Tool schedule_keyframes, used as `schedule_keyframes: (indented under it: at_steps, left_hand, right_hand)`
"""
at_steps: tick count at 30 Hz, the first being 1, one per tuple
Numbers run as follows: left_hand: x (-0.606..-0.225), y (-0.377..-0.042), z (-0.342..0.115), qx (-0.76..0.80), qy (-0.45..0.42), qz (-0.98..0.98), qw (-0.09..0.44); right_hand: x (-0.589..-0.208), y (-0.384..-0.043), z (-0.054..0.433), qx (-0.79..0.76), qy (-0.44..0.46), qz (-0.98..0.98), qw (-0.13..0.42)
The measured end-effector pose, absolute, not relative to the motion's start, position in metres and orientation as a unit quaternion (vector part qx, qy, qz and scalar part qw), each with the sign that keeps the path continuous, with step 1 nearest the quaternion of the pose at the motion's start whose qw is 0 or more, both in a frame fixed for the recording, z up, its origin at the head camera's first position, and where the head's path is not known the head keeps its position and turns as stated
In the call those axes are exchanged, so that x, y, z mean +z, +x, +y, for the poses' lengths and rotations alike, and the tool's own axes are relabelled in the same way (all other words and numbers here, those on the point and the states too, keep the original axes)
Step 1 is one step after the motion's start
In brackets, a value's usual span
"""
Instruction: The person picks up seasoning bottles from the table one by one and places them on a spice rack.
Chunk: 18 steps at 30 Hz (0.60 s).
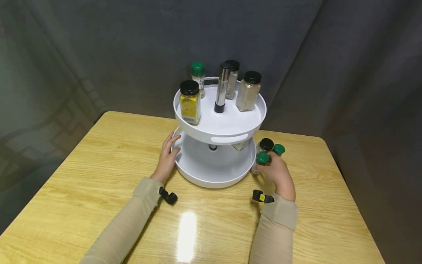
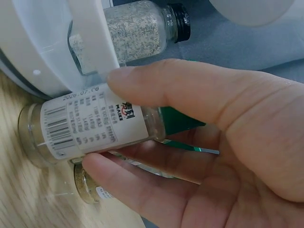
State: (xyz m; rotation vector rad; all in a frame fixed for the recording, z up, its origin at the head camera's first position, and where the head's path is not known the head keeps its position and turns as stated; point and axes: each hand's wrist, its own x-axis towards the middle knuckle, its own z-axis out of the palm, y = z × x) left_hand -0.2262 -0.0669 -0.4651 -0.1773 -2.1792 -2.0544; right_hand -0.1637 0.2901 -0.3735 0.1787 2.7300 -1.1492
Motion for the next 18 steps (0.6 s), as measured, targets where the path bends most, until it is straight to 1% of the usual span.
schedule_keyframes:
  at_steps: [9,18]
  left_hand:
    - [-0.4641,-0.2261,-0.0666,-0.690,-0.062,-0.718,0.067]
    - [-0.4641,-0.2257,-0.0656,-0.680,-0.056,-0.727,0.078]
  right_hand:
    - [-0.3699,-0.1607,0.2901,-0.368,0.062,0.924,0.083]
    - [-0.3651,-0.1598,0.2899,-0.360,0.069,0.927,0.076]
